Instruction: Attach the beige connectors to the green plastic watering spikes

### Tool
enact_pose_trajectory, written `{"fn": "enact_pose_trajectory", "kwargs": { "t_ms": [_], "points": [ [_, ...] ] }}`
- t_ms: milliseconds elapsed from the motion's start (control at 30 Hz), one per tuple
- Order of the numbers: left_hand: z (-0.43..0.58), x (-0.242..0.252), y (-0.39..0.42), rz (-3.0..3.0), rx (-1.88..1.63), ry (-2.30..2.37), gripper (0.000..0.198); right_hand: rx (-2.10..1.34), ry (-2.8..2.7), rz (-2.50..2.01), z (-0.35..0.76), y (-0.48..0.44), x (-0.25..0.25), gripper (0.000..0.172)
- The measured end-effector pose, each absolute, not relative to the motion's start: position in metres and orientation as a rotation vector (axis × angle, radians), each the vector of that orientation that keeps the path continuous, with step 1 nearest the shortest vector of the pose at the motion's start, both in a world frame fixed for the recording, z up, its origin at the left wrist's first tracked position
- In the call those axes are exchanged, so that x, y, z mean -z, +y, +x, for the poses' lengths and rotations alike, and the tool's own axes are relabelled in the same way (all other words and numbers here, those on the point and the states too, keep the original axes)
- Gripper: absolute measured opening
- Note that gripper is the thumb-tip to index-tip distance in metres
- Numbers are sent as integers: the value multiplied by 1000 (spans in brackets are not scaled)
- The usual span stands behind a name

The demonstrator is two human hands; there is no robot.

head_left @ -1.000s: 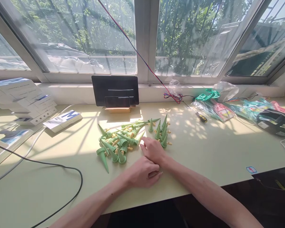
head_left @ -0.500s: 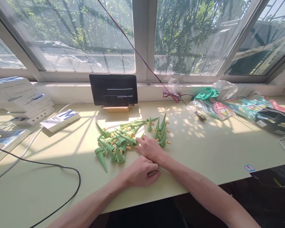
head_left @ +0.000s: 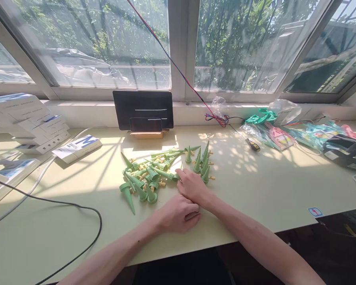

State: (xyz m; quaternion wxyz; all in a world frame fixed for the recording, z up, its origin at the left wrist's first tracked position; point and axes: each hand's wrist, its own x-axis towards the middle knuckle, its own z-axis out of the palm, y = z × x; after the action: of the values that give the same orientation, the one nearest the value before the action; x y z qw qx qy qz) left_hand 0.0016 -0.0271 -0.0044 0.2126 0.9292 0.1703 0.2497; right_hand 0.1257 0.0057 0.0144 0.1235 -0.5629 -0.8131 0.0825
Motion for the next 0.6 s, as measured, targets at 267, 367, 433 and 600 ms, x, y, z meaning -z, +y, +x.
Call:
{"fn": "enact_pose_trajectory", "kwargs": {
  "t_ms": [267, 367, 433, 600],
  "points": [
    [2, 5, -27, 2600, -683, 475, 31, -205, -2367, -1621, 127, 5, -17, 23],
    [1, 6, -27, 2620, -678, 482, 31, -175, -2345, -1593, 128, 1, -21, 25],
    [1, 6, -27, 2631, -684, 472, 31, -148, -2315, -1545, 130, -3, -25, 24],
    [0, 2, -30, 2640, -634, 492, 32, -61, -2092, -1394, 152, -9, -49, 23]
  ]
}}
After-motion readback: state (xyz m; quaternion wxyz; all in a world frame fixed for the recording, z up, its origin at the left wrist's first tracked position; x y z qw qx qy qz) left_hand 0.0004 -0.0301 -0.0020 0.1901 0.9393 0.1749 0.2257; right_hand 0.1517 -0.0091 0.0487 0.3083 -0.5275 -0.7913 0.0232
